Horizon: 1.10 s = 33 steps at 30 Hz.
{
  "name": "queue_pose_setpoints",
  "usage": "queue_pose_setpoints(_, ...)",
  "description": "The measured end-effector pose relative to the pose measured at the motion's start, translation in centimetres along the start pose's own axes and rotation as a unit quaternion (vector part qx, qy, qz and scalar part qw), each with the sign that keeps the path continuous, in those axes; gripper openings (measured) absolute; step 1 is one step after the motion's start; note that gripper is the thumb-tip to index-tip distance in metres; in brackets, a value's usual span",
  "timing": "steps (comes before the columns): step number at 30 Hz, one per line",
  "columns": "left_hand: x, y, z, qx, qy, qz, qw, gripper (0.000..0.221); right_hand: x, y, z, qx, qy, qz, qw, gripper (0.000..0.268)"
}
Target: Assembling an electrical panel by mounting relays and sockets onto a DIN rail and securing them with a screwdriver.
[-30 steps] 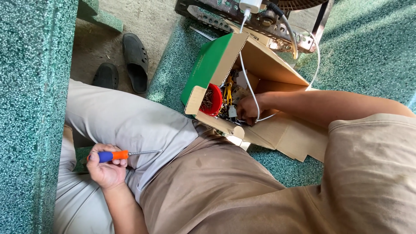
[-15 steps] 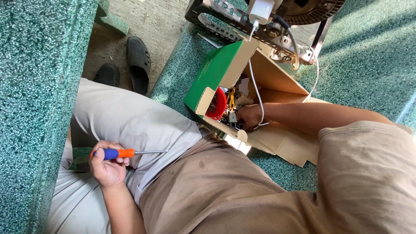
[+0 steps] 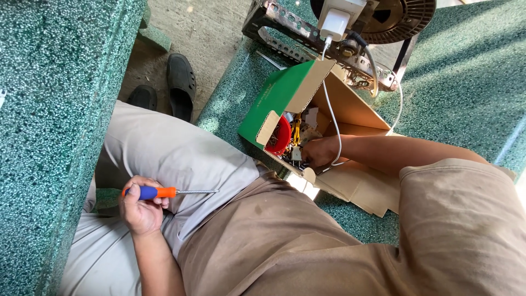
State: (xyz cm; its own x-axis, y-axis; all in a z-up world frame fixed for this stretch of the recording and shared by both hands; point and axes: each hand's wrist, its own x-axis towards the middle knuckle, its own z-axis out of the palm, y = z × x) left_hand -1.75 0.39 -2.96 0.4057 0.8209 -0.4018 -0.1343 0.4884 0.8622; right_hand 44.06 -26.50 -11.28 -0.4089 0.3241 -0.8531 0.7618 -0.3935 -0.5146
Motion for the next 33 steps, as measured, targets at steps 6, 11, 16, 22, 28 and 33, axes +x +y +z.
queue_pose_setpoints(6, 0.2, -0.3, -0.1, -0.011, 0.001, 0.001, 1.0, 0.045, -1.8, -2.7, -1.4, -0.094, 0.009, 0.023, 0.995, 0.038)
queue_pose_setpoints(11, 0.2, -0.2, 0.0, -0.01, 0.004, -0.002, 1.0, 0.045, -1.5, -2.4, -0.2, -0.125, 0.014, -0.019, 0.992, 0.036)
queue_pose_setpoints(16, 0.3, -0.9, -0.5, -0.018, 0.006, 0.0, 1.0, 0.046, -0.8, -2.0, -0.2, -0.144, 0.02, -0.04, 0.989, 0.034)
queue_pose_setpoints(22, 0.3, -0.8, -0.5, -0.012, 0.008, 0.003, 1.0, 0.046, -1.5, -2.3, -0.6, -0.165, 0.017, -0.049, 0.985, 0.031)
queue_pose_setpoints(28, 0.4, -0.8, -0.4, -0.016, 0.011, 0.0, 1.0, 0.045, -2.0, -1.6, -1.2, -0.174, -0.009, -0.044, 0.984, 0.02)
queue_pose_setpoints(33, 0.5, -1.2, -0.3, -0.016, 0.021, 0.013, 1.0, 0.045, -11.6, -9.7, -6.8, -0.121, -0.041, 0.042, 0.991, 0.034)
